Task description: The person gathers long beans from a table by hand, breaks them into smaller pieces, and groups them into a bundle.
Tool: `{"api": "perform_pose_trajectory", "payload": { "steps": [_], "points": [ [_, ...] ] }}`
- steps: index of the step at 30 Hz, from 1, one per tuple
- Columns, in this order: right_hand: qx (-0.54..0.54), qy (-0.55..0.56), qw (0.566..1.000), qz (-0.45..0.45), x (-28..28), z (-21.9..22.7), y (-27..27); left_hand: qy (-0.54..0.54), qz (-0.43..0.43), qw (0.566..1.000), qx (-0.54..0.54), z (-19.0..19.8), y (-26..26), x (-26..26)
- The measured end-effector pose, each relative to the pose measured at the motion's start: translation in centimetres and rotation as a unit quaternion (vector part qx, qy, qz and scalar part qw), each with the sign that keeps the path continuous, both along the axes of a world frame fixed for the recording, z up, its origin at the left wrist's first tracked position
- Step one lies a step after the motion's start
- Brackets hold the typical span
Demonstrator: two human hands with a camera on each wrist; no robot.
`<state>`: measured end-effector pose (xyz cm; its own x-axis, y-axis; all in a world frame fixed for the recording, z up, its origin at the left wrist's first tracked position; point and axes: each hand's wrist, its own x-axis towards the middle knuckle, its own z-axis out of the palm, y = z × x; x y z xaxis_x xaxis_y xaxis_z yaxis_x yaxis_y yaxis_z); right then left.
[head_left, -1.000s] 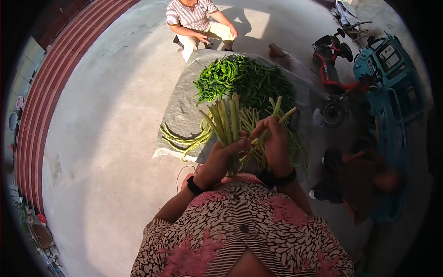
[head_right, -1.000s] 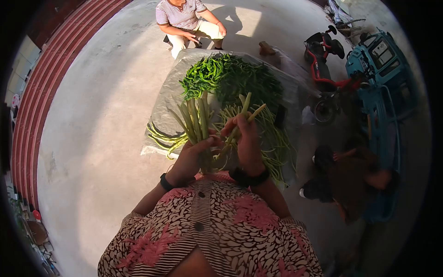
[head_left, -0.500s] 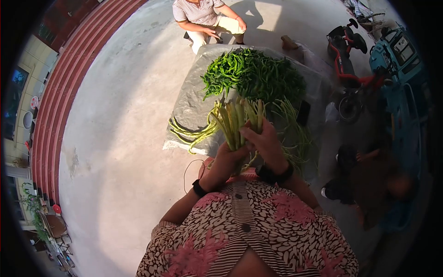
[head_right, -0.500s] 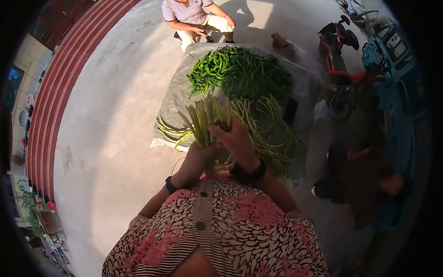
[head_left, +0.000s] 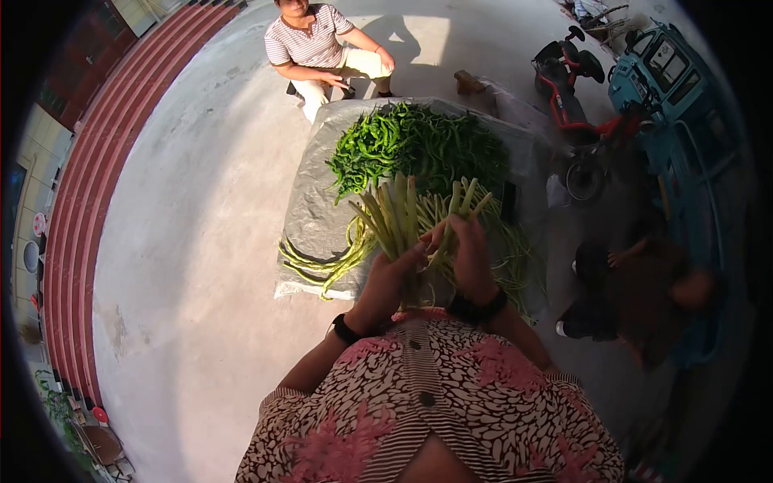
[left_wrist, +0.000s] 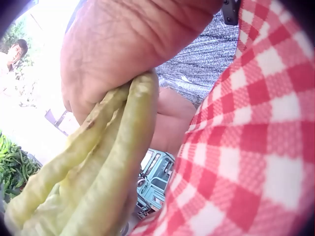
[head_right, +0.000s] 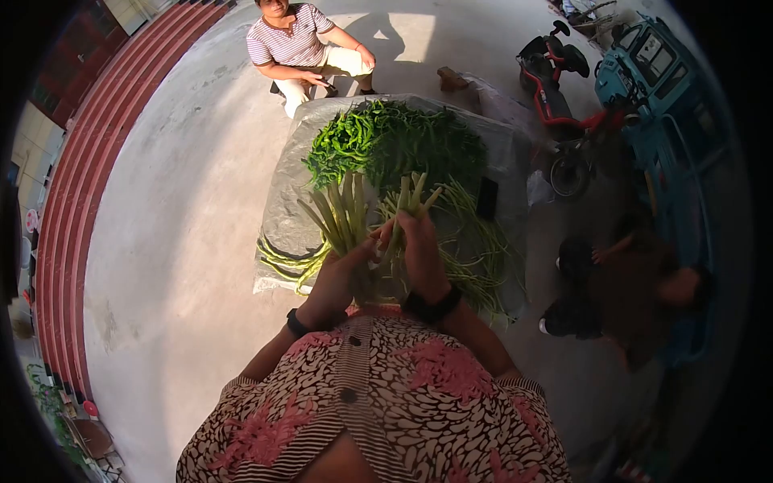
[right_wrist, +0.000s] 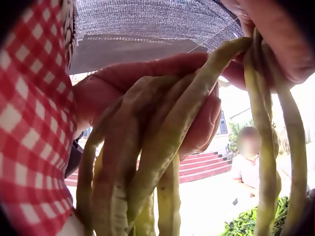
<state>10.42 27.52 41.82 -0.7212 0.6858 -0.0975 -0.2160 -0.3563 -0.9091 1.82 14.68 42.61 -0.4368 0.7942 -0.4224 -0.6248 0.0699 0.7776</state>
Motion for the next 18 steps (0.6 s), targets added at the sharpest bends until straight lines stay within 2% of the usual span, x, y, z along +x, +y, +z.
{"api": "perform_pose_trajectory", "payload": {
  "steps": [4,10,14,16,18],
  "points": [
    [-0.061,0.042,0.997,-0.013,-1.6,-0.2,-0.1,0.005,-0.007,1.0,-0.009,0.2,-0.4,-1.3],
    [0.034,-0.033,0.998,0.037,-3.2,0.0,-0.8,0.014,-0.029,0.999,-0.007,-2.3,-0.9,-3.2],
    [0.013,-0.082,0.993,0.078,-3.9,0.4,-1.4,0.015,-0.013,0.999,0.031,-1.6,-0.8,-3.2],
    [-0.002,-0.094,0.99,0.102,-4.2,0.5,-1.6,0.033,-0.043,0.998,0.031,-2.8,-1.2,-3.8],
    [-0.029,-0.093,0.993,0.07,-4.4,-0.1,-1.6,0.045,-0.05,0.997,0.026,-3.0,-1.4,-4.1]
  ]
}}
